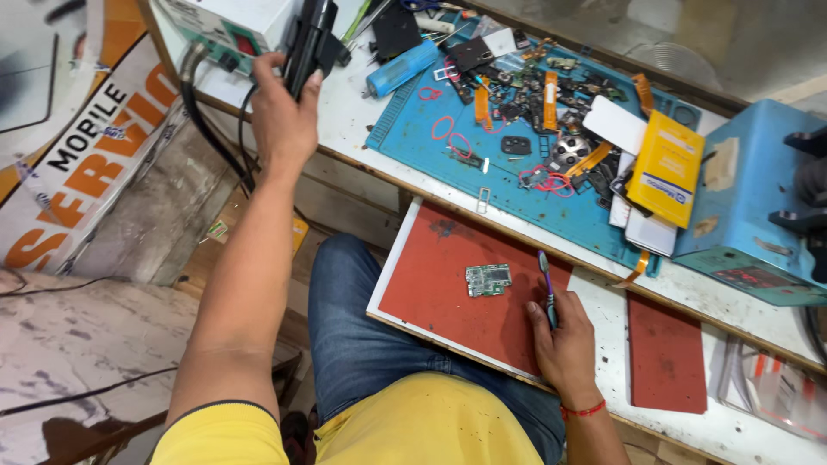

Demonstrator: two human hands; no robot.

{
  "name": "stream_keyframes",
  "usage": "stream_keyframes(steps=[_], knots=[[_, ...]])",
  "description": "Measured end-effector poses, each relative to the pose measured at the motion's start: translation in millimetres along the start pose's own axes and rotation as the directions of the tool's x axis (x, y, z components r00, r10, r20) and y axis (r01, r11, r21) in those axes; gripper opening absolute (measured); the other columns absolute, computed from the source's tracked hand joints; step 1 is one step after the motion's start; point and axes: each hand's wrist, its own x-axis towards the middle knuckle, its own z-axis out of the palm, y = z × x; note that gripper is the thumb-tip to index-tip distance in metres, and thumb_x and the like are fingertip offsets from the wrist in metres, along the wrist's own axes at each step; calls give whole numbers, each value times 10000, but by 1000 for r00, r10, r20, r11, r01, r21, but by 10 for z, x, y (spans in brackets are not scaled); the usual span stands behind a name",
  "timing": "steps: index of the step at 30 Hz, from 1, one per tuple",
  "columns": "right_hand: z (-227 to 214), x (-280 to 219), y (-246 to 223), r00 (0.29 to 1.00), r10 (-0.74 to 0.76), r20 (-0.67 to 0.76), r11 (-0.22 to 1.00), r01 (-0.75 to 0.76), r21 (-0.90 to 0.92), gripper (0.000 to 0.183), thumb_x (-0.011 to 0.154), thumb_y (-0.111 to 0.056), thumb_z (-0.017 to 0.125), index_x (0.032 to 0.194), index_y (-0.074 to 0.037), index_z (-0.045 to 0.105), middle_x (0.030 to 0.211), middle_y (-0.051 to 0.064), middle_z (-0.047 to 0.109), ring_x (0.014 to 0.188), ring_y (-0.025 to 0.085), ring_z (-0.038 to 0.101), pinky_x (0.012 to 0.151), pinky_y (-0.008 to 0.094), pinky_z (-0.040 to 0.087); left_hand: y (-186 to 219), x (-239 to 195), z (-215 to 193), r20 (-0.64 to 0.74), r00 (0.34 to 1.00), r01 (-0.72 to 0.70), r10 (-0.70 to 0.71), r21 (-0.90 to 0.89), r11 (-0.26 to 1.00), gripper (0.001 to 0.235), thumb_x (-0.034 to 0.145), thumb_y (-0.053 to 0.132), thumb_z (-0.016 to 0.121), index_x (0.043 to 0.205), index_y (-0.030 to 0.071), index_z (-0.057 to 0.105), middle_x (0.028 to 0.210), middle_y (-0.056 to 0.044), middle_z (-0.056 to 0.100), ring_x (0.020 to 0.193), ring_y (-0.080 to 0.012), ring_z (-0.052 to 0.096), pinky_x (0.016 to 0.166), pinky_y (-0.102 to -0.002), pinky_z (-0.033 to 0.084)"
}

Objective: The person uses a hot air gun to apply heat to a small circuit board placed on a red mat. They hold the board steady with one hand while directing the hot air with the other, repeatedly moving the tool across different areas of the board.

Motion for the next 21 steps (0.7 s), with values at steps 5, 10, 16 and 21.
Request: stream_keyframes(steps=[5,10,16,21], knots=[[19,11,86,996,-82,-36,997,82,7,356,946,-188,666,1275,-53,658,934,125,635,775,277,611,716,388,501,148,100,-113,-3,1000,-24,24,-190,982,382,1059,257,781,1238,95,486,899,-152,742,805,-312,715,763,-435,529],[15,-18,266,993,-105,-63,991,110,78,238,1023,-154,600,1217,-29,656,953,134,615,798,286,609,735,376,505,492,71,-414,23,1000,23,-16,-304,952,299,1144,218,695,1257,39,483,908,-126,701,833,-239,697,741,-397,517],[27,-76,281,987,-3,-163,994,-15,-106,328,953,-178,660,1277,-135,695,962,107,656,776,277,647,691,387,514,1050,-375,-599,260,934,-187,244,-225,956,333,1004,265,754,1192,13,643,861,-154,704,757,-297,708,671,-402,526],[-232,-194,289,929,-268,-256,915,163,-368,559,868,-181,838,1383,-72,650,1184,193,579,1107,395,562,914,484,496,1191,-1190,-717,393,760,-441,518,-273,855,341,1005,337,753,1159,42,677,902,-121,686,766,-298,691,653,-388,539]])
